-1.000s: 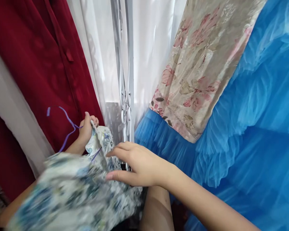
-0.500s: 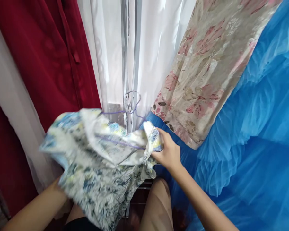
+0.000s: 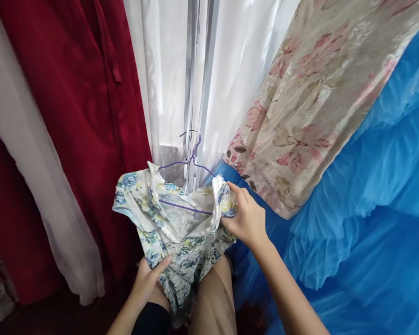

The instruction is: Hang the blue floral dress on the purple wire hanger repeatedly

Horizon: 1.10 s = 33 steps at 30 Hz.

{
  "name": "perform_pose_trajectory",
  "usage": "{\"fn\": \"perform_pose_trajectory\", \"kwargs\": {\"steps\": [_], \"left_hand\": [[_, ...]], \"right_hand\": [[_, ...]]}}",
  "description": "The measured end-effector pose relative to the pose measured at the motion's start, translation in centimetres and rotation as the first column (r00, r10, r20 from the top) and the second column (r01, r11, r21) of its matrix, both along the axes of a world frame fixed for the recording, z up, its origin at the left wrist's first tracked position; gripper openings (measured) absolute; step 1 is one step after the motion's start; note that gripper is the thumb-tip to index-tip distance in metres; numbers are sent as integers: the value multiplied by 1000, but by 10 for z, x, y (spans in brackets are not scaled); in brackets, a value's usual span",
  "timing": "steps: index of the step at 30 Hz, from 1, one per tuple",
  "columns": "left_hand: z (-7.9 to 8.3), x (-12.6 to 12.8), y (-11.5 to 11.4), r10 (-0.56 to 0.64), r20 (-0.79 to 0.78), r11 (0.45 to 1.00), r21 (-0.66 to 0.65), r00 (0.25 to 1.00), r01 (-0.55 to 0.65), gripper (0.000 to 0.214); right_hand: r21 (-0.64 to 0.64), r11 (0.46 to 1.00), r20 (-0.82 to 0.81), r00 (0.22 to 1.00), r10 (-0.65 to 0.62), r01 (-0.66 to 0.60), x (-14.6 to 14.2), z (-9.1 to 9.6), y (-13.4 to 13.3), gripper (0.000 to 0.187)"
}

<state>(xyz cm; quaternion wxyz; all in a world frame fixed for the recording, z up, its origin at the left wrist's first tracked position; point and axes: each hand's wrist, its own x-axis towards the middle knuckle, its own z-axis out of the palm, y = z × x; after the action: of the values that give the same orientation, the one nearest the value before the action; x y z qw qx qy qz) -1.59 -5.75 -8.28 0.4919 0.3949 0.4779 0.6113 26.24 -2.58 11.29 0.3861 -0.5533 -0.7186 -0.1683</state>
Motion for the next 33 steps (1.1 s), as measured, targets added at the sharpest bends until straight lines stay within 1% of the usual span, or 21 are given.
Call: {"fn": "perform_pose_trajectory", "kwargs": {"steps": [2, 5, 7, 8, 9, 10, 11, 13, 14, 15, 18, 20, 21, 23, 24, 25, 27, 28, 29, 31, 33], "left_hand": [[-5, 8, -11, 12, -28, 999, -32, 1000, -13, 61], [-5, 12, -21, 19, -55, 998, -62, 998, -22, 54], [-3, 13, -26, -36, -56, 998, -53, 998, 33, 51], [-1, 13, -29, -64, -53, 997, -41, 997, 62, 50], [2, 14, -32, -93, -55, 996, -24, 994, 92, 49], [5, 14, -35, -124, -67, 992, -3, 990, 125, 49], [8, 15, -38, -157, -89, 987, 19, 984, 159, 48], [14, 18, -43, -193, -146, 977, 63, 970, 204, 46], [17, 19, -45, -195, -172, 975, 76, 966, 211, 46], [19, 20, -47, -191, -193, 974, 84, 963, 210, 47], [22, 20, -49, -194, -221, 972, 86, 956, 217, 50], [19, 18, -49, -186, -215, 978, 54, 959, 202, 47], [17, 16, -47, -127, -208, 990, 40, 970, 138, 44], [13, 10, -44, 138, -176, 989, 75, 975, -126, 42], [12, 8, -42, 313, -148, 946, 138, 938, -294, 43], [12, 6, -40, 471, -118, 870, 228, 874, -438, 46], [16, 6, -38, 649, -68, 704, 431, 757, -564, 45], [19, 9, -37, 657, -86, 675, 511, 749, -533, 41], [22, 14, -38, 605, -148, 705, 557, 783, -439, 35], [27, 29, -40, 350, -318, 850, 504, 881, -155, 24], [28, 48, -43, 63, -377, 943, 325, 924, 68, 23]], "right_hand": [[-13, 997, -108, 991, -83, 82, -2, -21, 0, 77], [70, 981, -425, 895, -135, 181, -22, -77, -17, 78], [79, 949, -739, 657, -149, 304, -46, -122, -40, 56], [53, 948, -831, 540, -132, 313, -60, -141, -53, 44], [2, 976, -871, 479, -105, 216, -74, -156, -65, 30], [-50, 998, -894, 444, -59, 32, -87, -167, -75, 18], [-95, 974, -913, 408, -3, -206, -98, -171, -81, 18], [-150, 805, -932, 353, 78, -574, -113, -166, -86, 28], [-163, 731, -937, 336, 96, -663, -116, -159, -84, 31], [-170, 695, -938, 332, 104, -698, -116, -151, -81, 34], [-167, 720, -935, 340, 100, -673, -109, -134, -75, 41], [-151, 742, -945, 316, 86, -654, -105, -132, -78, 44], [-142, 753, -955, 290, 68, -642, -104, -133, -81, 45], [-132, 778, -976, 218, 7, -614, -105, -137, -88, 44], [-132, 784, -983, 180, -27, -606, -106, -138, -90, 42], [-134, 785, -988, 146, -56, -604, -108, -139, -92, 40], [-137, 776, -990, 103, -93, -615, -111, -138, -93, 37], [-134, 769, -991, 93, -98, -625, -113, -136, -93, 36], [-128, 761, -992, 88, -92, -636, -115, -133, -93, 35], [-119, 739, -993, 92, -77, -664, -117, -127, -95, 35], [-137, 694, -990, 112, -81, -707, -117, -122, -99, 37]]}}
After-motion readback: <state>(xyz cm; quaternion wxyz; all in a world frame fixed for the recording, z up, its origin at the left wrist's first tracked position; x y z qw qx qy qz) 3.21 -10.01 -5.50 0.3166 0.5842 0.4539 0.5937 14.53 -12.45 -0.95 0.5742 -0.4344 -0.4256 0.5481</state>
